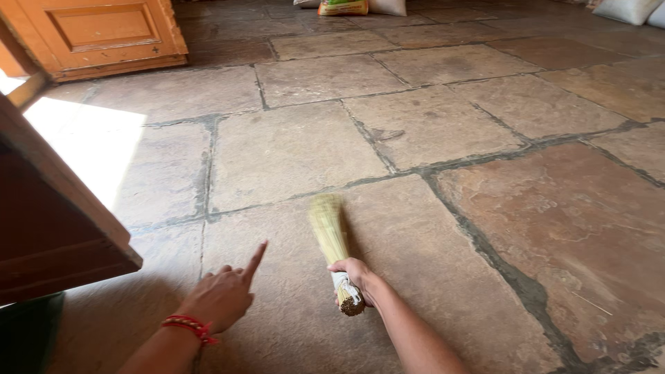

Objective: The person sweeps a stone floor using a hand broom, gathering dust into a green dustpan.

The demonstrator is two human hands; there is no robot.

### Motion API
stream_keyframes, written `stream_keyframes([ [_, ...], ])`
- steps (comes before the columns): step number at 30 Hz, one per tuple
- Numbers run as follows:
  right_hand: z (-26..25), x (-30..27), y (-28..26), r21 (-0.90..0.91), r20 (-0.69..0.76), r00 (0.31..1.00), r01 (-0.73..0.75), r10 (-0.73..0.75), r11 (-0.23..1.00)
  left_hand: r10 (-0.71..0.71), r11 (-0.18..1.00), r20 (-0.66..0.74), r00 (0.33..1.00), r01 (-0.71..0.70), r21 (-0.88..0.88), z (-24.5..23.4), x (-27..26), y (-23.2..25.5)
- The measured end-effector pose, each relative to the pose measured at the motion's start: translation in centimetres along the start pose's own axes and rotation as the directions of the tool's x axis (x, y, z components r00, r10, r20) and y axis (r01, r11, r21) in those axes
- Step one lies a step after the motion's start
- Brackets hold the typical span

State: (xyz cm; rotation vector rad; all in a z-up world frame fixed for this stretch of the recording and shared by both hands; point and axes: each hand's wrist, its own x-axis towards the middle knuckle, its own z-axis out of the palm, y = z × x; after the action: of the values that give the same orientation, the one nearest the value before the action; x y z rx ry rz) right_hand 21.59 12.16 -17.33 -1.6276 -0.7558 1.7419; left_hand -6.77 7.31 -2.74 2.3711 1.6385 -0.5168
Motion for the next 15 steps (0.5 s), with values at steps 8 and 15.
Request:
stream_keyframes([
  [8, 0.9, -3.1, -0.9, 0.209, -0.277, 0.917, 0.349, -0.287, 0.914, 0.004, 0.998, -0.067, 0.998, -0.009, -0.068, 0.4, -0.9, -2.5],
  [15, -4.0, 1.2, 2.3, 0.224, -0.657, 0.754, 0.232, -0.029, 0.947, -0.082, 0.971, -0.068, 0.994, 0.064, -0.231, 0.6, -0.8, -4.9],
])
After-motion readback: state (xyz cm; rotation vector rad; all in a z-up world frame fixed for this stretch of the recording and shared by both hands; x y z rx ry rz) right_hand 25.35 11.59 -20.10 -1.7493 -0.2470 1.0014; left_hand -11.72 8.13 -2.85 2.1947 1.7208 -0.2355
